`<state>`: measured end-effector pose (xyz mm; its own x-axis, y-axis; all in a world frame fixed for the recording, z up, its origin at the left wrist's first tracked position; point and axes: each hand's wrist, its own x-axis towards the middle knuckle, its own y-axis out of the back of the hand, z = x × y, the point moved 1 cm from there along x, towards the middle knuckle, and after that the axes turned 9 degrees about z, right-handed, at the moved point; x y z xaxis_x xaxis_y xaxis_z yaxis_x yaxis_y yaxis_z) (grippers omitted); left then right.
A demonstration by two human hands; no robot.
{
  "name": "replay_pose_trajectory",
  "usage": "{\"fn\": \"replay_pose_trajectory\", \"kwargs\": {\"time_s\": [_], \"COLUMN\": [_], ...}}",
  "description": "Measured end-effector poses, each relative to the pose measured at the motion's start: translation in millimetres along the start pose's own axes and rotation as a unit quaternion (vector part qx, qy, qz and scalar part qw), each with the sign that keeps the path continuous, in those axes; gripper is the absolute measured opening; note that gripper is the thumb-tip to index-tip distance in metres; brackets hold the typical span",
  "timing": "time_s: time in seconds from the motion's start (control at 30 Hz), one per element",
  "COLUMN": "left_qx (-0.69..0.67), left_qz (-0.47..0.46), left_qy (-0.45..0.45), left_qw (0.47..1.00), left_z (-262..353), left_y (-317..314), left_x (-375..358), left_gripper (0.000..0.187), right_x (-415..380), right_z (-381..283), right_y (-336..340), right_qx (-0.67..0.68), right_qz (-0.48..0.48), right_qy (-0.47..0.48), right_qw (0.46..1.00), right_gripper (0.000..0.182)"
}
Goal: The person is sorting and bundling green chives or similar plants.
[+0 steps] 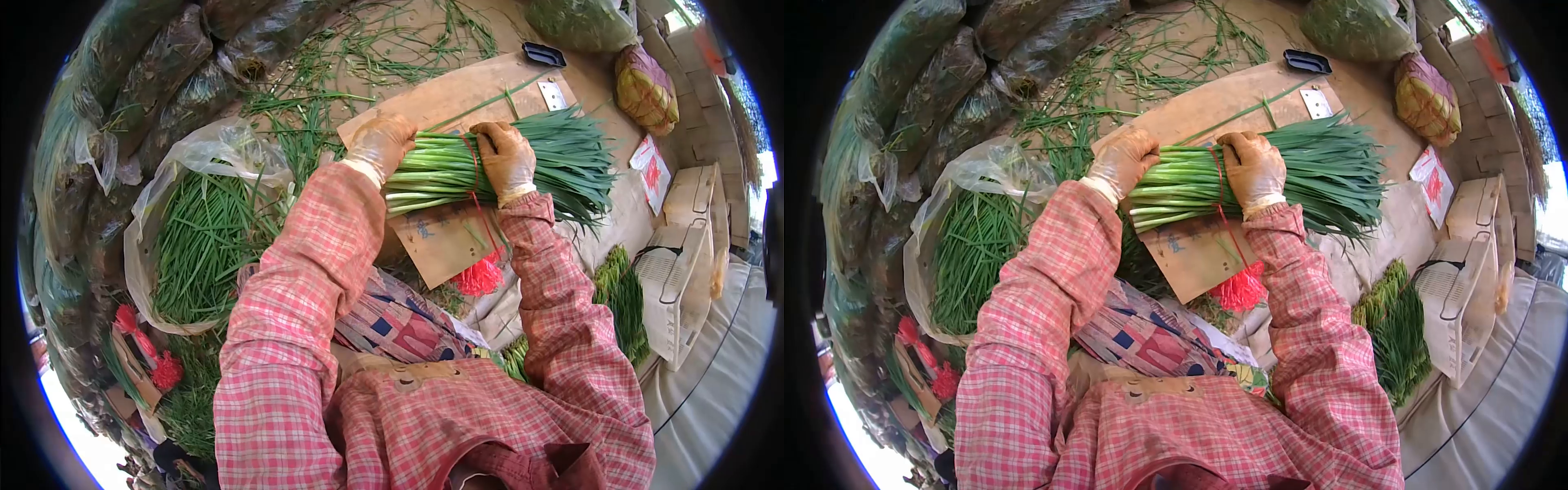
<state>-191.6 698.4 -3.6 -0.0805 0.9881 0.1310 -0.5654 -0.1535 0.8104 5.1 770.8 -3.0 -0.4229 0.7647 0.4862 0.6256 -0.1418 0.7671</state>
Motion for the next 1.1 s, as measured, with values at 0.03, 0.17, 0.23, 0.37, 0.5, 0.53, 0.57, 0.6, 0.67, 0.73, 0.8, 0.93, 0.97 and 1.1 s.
{"fn": "replay_pose_trajectory", "kwargs": {"time_s": [0.03,0.17,0.23,0.37,0.5,0.53,0.57,0.6,0.67,0.73,0.8,0.93,0.97,1.1], "left_qx": [0.051,0.112,0.054,-0.034,0.294,0.395,0.461,0.315,-0.103,-0.441,-0.369,-0.232,-0.138,-0.169], "left_qz": [0.004,0.056,0.117,0.265,-0.090,-0.144,-0.054,-0.050,-0.028,-0.164,-0.126,0.240,0.268,0.016], "left_qy": [-0.037,-0.123,-0.097,0.074,0.365,0.243,0.117,0.161,0.204,0.308,0.184,0.170,0.194,0.389], "left_qw": [0.998,0.984,0.987,0.961,0.879,0.874,0.878,0.934,0.973,0.827,0.902,0.927,0.934,0.905], "left_z": [1.7,-0.2,-8.7,-56.8,-106.0,-99.7,-97.9,-74.4,-19.2,46.3,97.3,61.1,38.9,-35.1], "left_y": [0.3,-1.4,1.0,20.5,68.9,77.6,77.3,86.5,84.2,61.4,32.9,28.8,35.9,-7.3], "left_x": [1.5,2.4,0.4,-0.8,-23.4,-36.1,-54.1,-60.4,-73.0,-91.5,-101.3,-66.1,-50.0,-20.7], "left_gripper": [0.010,0.012,0.014,0.018,0.044,0.044,0.042,0.034,0.023,0.023,0.022,0.021,0.021,0.047], "right_x": [0.0,-1.4,-0.8,-1.7,-0.3,4.3,9.4,15.0,33.8,54.9,68.1,89.6,90.6,73.8], "right_z": [-1.0,0.6,0.9,-0.1,1.5,4.6,8.2,8.8,2.9,-8.4,-44.8,-55.2,-45.7,-18.2], "right_y": [0.2,0.8,0.3,-0.2,3.3,3.4,4.7,5.2,5.3,-7.3,-28.1,-46.0,-55.2,-60.5], "right_qx": [-0.006,-0.017,-0.010,0.016,0.033,0.078,0.124,0.170,0.189,0.252,0.164,0.108,0.109,0.113], "right_qz": [0.000,-0.008,-0.003,0.013,-0.005,-0.018,-0.032,-0.047,-0.124,-0.226,-0.241,-0.417,-0.419,-0.495], "right_qy": [-0.002,-0.017,-0.018,-0.019,-0.020,-0.032,-0.045,-0.061,-0.038,0.001,0.285,0.202,0.172,0.114], "right_qw": [1.000,1.000,1.000,1.000,0.999,0.996,0.991,0.982,0.973,0.941,0.913,0.879,0.885,0.854], "right_gripper": [0.009,0.010,0.010,0.009,0.011,0.012,0.013,0.014,0.018,0.020,0.023,0.040,0.042,0.038]}}
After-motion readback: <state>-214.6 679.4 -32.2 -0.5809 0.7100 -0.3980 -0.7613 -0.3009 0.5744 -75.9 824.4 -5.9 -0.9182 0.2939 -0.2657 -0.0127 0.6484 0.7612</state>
